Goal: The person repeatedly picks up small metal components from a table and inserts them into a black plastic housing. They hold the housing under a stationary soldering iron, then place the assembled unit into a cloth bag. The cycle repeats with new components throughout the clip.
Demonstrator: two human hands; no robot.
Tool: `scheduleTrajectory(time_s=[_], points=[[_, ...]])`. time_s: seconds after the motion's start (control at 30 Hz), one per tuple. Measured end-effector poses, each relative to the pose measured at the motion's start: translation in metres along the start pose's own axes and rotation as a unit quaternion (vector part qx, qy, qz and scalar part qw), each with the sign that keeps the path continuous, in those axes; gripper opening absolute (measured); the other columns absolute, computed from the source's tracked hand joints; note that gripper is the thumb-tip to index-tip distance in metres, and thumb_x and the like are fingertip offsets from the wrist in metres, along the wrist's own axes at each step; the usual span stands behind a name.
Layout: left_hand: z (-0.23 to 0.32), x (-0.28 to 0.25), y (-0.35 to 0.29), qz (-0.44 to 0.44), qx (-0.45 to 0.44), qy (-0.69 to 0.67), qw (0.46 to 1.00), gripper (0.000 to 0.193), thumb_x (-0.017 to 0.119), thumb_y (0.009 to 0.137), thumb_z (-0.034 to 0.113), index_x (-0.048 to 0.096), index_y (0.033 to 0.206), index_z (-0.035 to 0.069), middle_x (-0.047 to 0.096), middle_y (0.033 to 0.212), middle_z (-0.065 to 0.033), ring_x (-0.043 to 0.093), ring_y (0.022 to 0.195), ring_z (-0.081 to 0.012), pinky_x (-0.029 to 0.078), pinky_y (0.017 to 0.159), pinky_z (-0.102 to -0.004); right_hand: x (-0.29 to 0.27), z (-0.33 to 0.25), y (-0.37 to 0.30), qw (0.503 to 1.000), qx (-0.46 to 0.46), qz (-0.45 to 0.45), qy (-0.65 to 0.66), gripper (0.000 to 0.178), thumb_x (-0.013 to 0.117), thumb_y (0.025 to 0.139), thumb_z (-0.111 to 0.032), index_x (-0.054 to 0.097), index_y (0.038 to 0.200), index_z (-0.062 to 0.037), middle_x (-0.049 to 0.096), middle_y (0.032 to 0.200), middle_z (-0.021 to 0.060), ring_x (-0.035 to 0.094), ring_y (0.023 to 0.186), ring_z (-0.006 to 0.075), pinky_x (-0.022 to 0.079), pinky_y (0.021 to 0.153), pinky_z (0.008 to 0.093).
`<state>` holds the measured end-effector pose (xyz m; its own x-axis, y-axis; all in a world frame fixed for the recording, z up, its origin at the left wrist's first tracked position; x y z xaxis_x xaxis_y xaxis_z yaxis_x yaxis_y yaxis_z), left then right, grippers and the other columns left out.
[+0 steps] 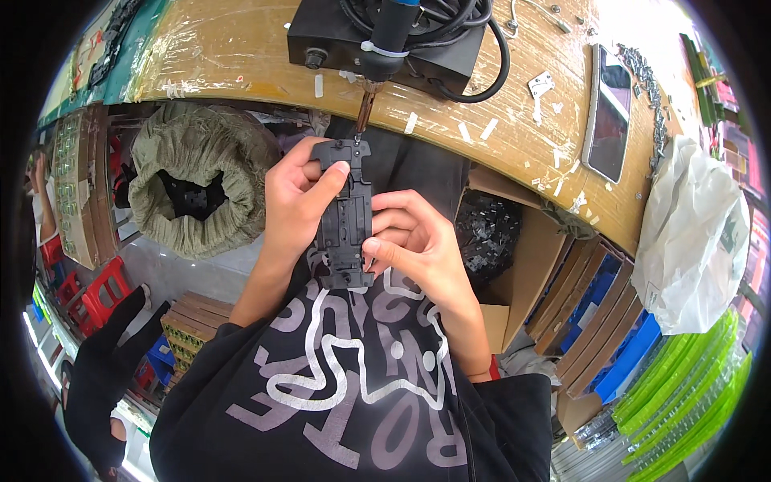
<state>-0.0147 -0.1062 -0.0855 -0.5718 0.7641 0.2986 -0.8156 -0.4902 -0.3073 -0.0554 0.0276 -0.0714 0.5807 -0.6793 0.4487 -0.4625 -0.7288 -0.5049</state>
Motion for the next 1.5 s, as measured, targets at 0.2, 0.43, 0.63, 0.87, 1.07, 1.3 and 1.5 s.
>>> scheduleTrajectory(time_s=[0.2,0.43,0.63,0.87,1.07,1.3,1.5], points=[[0.002,-0.001,0.0,-0.018,-0.007,0.028,0.999,0.015,0.053,0.079,0.003,0.05,0.093,-0.002,0.058,0.072,-0.0037,0.051,0.061,-0.0034,0.04,0.053,-0.0162,-0.001,0.0,0.0,1.0,-0.005,0.004,0.004,0.033,0.058,0.075,0.003,0.044,0.105,0.004,0.057,0.082,0.0113,0.058,0.066,0.0142,0.049,0.053,0.0225],[0.004,0.001,0.001,0.012,0.012,0.025,1.0,0.009,0.053,0.077,0.001,0.051,0.086,-0.001,0.055,0.063,0.0013,0.045,0.054,0.0008,0.034,0.046,-0.015,-0.002,0.002,0.002,1.0,-0.003,0.007,0.004,0.033,0.058,0.075,0.002,0.044,0.105,0.0038,0.057,0.081,0.0101,0.058,0.066,0.0137,0.048,0.053,0.0219],[0.003,0.001,0.002,0.01,0.022,0.035,0.999,0.008,0.054,0.077,0.001,0.051,0.085,0.0,0.054,0.062,0.0025,0.043,0.054,0.0015,0.033,0.045,-0.0147,-0.003,0.003,0.004,1.0,-0.005,0.003,0.0,0.033,0.058,0.075,0.002,0.044,0.105,0.0036,0.057,0.081,0.0099,0.058,0.065,0.0134,0.048,0.053,0.022],[0.004,0.0,0.002,-0.002,0.023,0.05,0.998,0.01,0.053,0.078,0.001,0.051,0.087,-0.001,0.055,0.065,0.0006,0.045,0.056,0.0003,0.035,0.048,-0.015,-0.004,0.006,0.005,1.0,-0.006,-0.001,0.0,0.034,0.059,0.075,0.001,0.045,0.105,0.0026,0.057,0.08,0.0088,0.058,0.067,0.013,0.048,0.055,0.022],[0.005,-0.001,0.003,-0.023,0.021,0.067,0.997,0.014,0.053,0.079,0.001,0.05,0.092,-0.003,0.059,0.072,-0.0043,0.051,0.061,-0.0026,0.04,0.053,-0.0159,-0.006,0.009,0.006,1.0,-0.003,0.003,0.001,0.033,0.059,0.075,0.001,0.045,0.105,0.0019,0.057,0.079,0.0077,0.058,0.067,0.0127,0.049,0.055,0.0222],[0.0,0.001,0.005,0.006,0.021,0.039,0.999,0.013,0.054,0.078,0.002,0.051,0.09,-0.001,0.056,0.066,0.0,0.046,0.056,-0.0002,0.036,0.048,-0.0157,-0.007,0.008,0.008,1.0,-0.006,-0.01,0.013,0.032,0.058,0.075,0.001,0.044,0.104,0.002,0.056,0.078,0.0073,0.058,0.066,0.0129,0.049,0.054,0.0223],[0.001,0.0,0.004,0.006,0.004,0.055,0.998,0.014,0.054,0.078,0.003,0.051,0.091,-0.001,0.057,0.066,-0.0007,0.047,0.058,-0.0008,0.038,0.05,-0.0161,-0.009,0.009,0.007,1.0,-0.012,0.0,0.012,0.032,0.057,0.075,0.002,0.045,0.105,0.0021,0.055,0.078,0.0053,0.057,0.066,0.0127,0.048,0.054,0.0225]])
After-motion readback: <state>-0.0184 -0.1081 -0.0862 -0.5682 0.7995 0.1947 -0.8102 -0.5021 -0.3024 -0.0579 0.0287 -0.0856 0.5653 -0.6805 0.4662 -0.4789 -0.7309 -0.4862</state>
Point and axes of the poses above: each hand's wrist, its own y-axis towards the middle knuckle, its own x-axis out of the palm, z = x × y, the point moved 5 cm from there along y, towards the middle knuckle
